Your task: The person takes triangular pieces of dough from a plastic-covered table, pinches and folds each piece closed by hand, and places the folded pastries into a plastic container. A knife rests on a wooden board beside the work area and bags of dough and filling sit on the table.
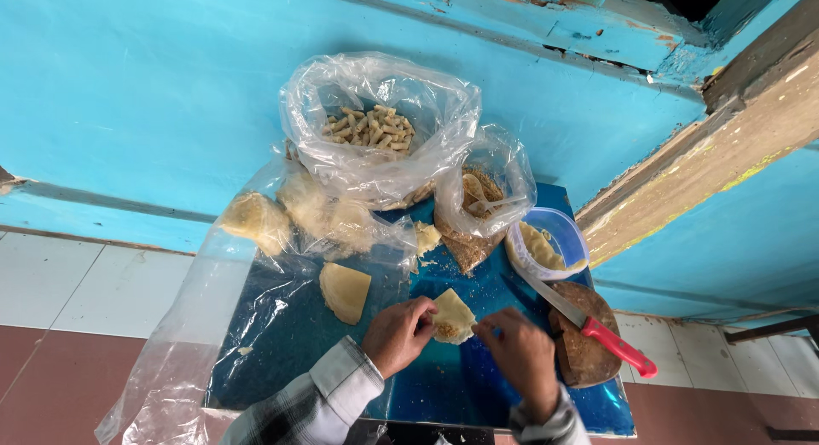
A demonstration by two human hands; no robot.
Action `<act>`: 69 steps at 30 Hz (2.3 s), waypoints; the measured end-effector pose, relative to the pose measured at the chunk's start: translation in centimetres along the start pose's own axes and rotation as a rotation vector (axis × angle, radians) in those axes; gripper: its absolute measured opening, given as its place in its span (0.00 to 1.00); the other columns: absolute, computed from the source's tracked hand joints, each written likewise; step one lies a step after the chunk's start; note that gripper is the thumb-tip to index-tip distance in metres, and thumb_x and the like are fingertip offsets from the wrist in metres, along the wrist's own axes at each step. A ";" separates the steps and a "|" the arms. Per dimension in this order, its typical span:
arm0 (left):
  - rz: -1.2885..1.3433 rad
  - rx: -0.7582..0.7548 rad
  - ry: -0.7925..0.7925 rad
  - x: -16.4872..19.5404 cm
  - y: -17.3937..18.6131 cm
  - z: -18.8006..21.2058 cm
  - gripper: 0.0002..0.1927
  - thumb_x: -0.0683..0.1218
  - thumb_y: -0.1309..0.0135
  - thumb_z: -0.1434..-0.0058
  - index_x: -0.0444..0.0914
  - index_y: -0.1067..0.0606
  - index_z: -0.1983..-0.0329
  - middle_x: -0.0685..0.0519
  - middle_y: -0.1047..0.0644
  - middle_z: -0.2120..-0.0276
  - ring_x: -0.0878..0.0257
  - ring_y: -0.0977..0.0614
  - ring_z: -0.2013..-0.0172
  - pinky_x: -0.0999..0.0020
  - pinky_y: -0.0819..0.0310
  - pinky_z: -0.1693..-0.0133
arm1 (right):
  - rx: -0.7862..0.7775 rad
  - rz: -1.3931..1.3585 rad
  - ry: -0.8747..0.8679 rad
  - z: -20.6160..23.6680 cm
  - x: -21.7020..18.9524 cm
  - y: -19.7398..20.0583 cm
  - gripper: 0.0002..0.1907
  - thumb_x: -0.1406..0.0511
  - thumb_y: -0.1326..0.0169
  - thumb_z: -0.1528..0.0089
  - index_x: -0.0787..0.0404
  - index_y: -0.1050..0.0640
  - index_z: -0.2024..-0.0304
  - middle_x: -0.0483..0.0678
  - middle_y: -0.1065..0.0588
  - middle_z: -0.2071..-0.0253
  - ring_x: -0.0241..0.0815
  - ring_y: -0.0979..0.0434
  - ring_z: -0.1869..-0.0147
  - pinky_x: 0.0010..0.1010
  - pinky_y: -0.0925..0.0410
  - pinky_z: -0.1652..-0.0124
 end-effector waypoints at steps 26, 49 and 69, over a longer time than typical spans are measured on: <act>-0.226 -0.151 -0.264 0.3 -1.3 0.6 0.20 0.42 0.37 0.42 0.37 0.28 0.48 0.48 0.21 0.60 0.50 0.19 0.58 0.56 0.24 0.56 | -0.019 -0.397 -0.021 2.3 -0.4 -3.7 0.11 0.67 0.34 0.47 0.55 0.17 0.61 0.42 0.17 0.65 0.37 0.18 0.67 0.30 0.27 0.69; -0.018 -0.145 0.025 -1.6 -1.6 -2.4 0.08 0.46 0.37 0.43 0.35 0.21 0.67 0.44 0.21 0.68 0.45 0.18 0.64 0.53 0.24 0.61 | -0.289 -0.238 0.332 -4.4 0.8 -6.2 0.06 0.61 0.37 0.43 0.54 0.15 0.65 0.47 0.22 0.64 0.48 0.20 0.61 0.37 0.29 0.63; -0.043 -0.152 0.068 -1.6 -1.4 -3.8 0.06 0.42 0.37 0.42 0.36 0.22 0.66 0.46 0.19 0.68 0.48 0.16 0.66 0.56 0.23 0.63 | 0.006 -0.184 0.516 -1.5 -1.7 -3.6 0.07 0.63 0.36 0.43 0.54 0.16 0.63 0.44 0.22 0.68 0.46 0.21 0.61 0.38 0.29 0.63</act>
Point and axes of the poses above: each hand's wrist, its own z-axis away from the middle knuckle, its own y-axis out of the back of the hand, x = y × z, the point moved 5 cm from there along -z, towards the middle knuckle
